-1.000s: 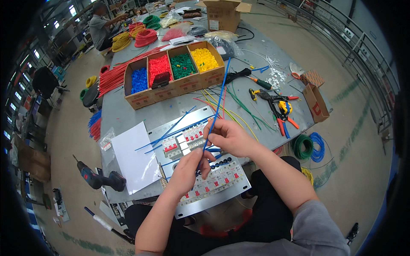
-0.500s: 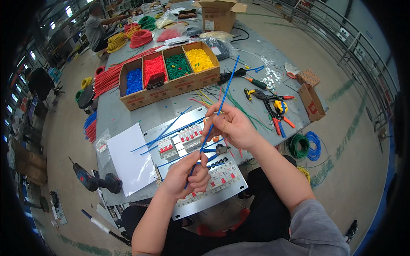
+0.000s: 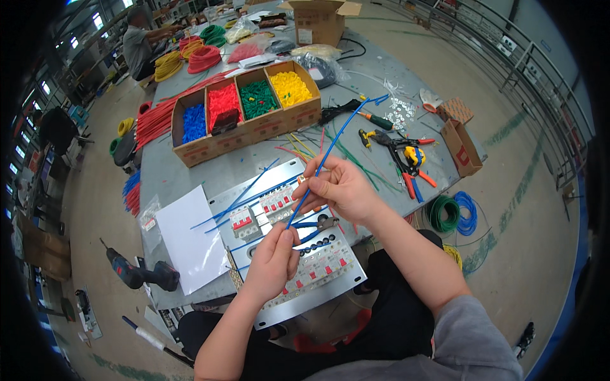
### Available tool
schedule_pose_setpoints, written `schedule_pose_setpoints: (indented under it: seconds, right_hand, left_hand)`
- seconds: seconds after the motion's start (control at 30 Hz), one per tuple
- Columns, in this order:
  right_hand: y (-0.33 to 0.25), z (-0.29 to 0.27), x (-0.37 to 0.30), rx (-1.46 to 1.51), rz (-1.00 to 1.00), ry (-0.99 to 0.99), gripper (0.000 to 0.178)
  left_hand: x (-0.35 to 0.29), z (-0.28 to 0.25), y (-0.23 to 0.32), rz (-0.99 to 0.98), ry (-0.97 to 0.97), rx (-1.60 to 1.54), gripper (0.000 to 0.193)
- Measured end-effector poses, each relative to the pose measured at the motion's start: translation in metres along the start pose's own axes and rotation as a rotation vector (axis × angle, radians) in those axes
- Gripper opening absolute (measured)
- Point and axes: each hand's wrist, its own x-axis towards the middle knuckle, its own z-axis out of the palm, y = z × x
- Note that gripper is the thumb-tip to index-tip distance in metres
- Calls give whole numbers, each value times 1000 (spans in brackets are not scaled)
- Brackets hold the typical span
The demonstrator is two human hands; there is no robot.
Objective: The person sits at a workbench and handles blue insulated wires, stripping the ends and inserting them into terminals on a metal electrical panel. They repeatedly pick up wires, strip them, and connect them to the panel while other tools and materials are visible on the table.
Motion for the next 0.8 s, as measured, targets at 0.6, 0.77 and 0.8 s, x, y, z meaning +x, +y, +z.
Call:
schedule_pose_setpoints:
  seconds: [0.6,0.77,0.8]
  right_hand:
    - [1,15,-2,-4,-71,111,34]
    - [-6,-4,-1,61,-122,110,47]
    - [-9,-8,0,133,-112,88,43]
  left_hand:
    - [-1,-5,-1,69,32,67,30]
    - [1,-11,-8,13,-81,-186,37]
    - [1,-13,-11,21,-73,-153,38]
